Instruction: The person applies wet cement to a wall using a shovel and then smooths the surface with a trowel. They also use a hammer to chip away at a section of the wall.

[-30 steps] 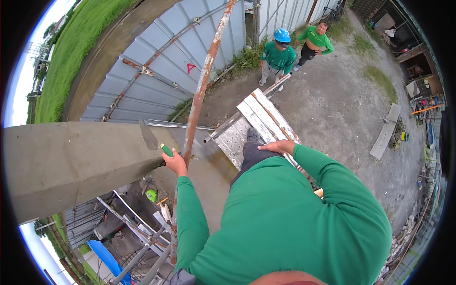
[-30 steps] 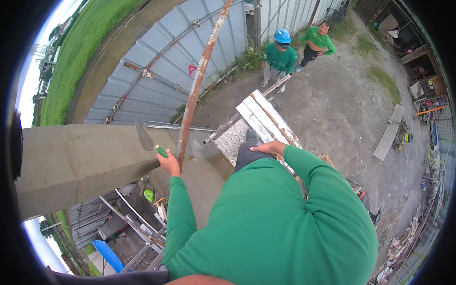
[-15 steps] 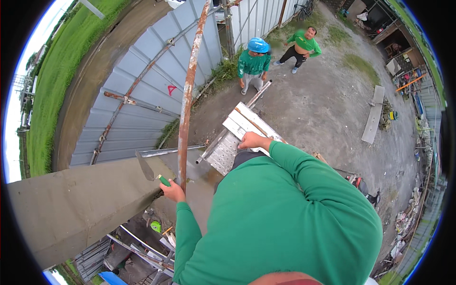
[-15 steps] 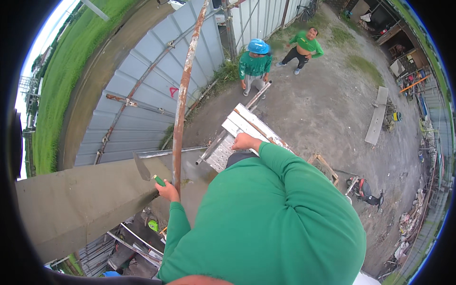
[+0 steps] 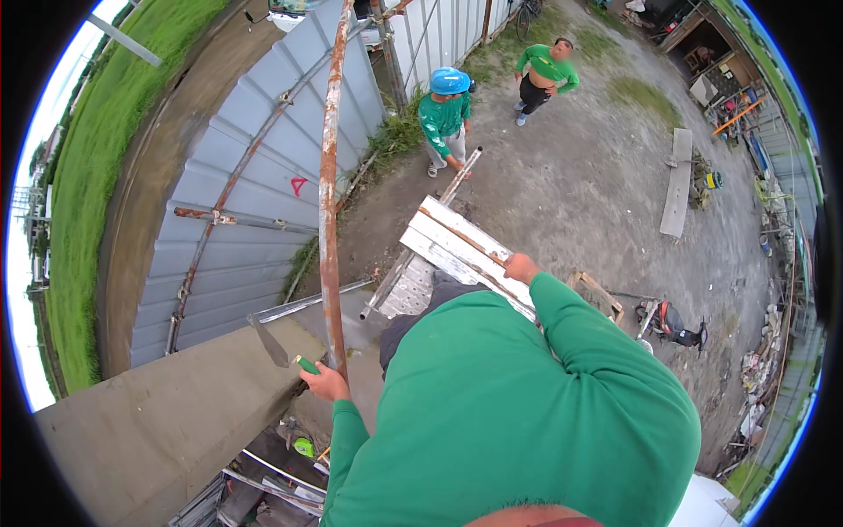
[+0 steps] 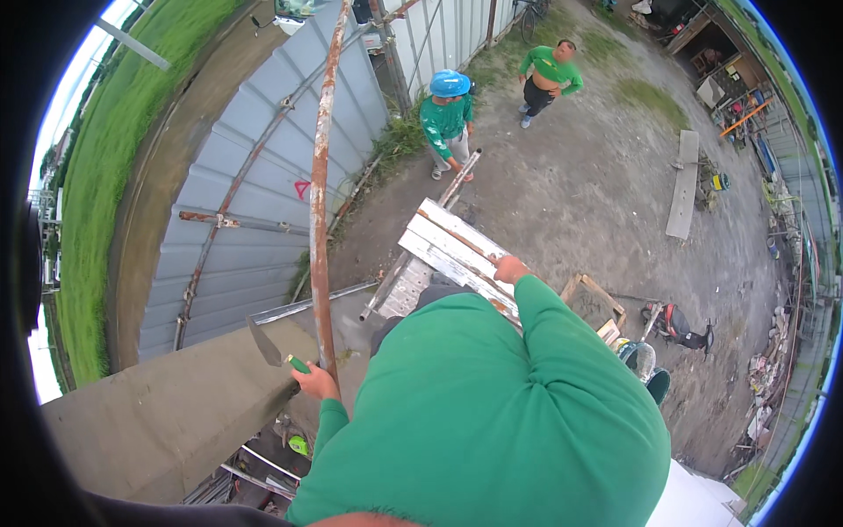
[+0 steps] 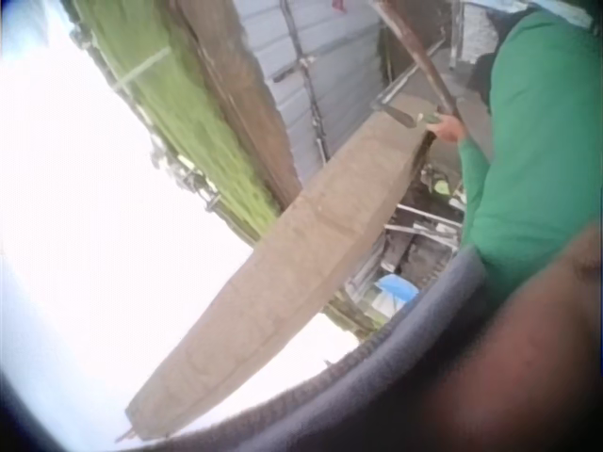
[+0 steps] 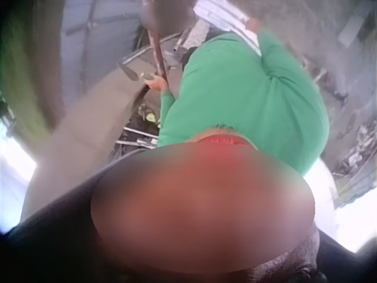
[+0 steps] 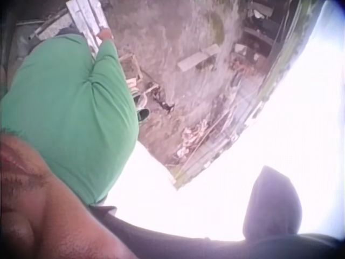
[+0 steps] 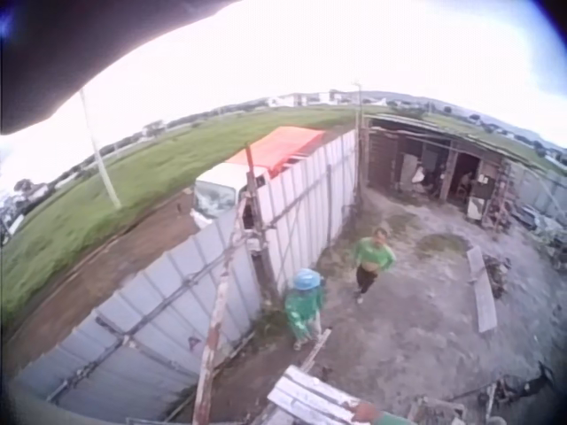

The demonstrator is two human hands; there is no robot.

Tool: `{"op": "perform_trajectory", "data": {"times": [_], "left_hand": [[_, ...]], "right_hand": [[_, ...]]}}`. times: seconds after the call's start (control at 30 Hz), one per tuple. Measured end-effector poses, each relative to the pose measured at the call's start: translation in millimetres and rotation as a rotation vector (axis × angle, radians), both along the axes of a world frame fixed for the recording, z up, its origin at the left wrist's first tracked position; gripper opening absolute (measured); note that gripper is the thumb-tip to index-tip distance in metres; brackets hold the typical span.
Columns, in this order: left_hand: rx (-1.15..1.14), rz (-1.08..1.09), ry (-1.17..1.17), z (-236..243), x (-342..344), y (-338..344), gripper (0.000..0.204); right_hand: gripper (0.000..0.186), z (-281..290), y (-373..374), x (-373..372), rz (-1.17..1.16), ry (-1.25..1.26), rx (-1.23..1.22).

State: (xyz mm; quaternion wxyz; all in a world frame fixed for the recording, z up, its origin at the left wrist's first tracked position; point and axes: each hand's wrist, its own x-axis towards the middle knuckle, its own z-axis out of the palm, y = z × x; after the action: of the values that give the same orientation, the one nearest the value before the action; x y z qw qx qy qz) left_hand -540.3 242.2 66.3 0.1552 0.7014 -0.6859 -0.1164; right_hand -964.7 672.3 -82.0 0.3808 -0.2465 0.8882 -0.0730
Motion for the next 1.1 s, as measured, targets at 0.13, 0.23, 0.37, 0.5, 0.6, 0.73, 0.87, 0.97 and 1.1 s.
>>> {"op": "perform_trajectory", "data": {"times": [0.13, 0.23, 0.37, 0.5, 0.6, 0.73, 0.87, 0.97, 1.1], "left_hand": [[0.064, 0.006, -0.018, -1.8, -6.7, -0.2, 0.041], [0.052, 0.017, -0.022, -2.0, 4.5, -4.0, 0.041], [0.099, 0.04, -0.045, 8.9, -7.8, -0.1, 0.041], [0.067, 0.035, -0.036, 7.4, -6.5, 2.4, 0.042], [0.035, 0.005, -0.01, 9.2, -5.6, 3.8, 0.042], [0.021, 0.022, 0.034, 13.5, -9.4, 7.1, 0.038], [0.018, -0.009, 0.013, 5.6, -7.8, 4.6, 0.039], [0.023, 0.012, -0.002, 6.9, -3.7, 4.5, 0.039], [0.054, 0.054, -0.006, 13.5, -12.8, 8.2, 0.039]], "right_hand": [[0.033, -10.3, 9.5, 13.0, 0.049, -0.016, -0.027], [0.032, 23.2, -30.0, 15.8, 0.092, -0.104, -0.068], [0.03, 58.4, -55.9, 15.7, -0.031, -0.206, -0.11], [0.029, 49.9, -66.4, 13.1, -0.031, -0.175, -0.109], [0.027, 35.5, -68.6, 9.2, 0.014, -0.16, -0.13], [0.027, 37.6, -71.8, -8.6, 0.057, -0.143, -0.036], [0.029, 5.8, -58.0, -18.7, 0.046, -0.009, -0.076], [0.028, 19.0, -65.8, -24.3, -0.009, -0.067, -0.086], [0.026, 16.6, -61.3, -23.1, -0.07, -0.01, -0.243]]}}
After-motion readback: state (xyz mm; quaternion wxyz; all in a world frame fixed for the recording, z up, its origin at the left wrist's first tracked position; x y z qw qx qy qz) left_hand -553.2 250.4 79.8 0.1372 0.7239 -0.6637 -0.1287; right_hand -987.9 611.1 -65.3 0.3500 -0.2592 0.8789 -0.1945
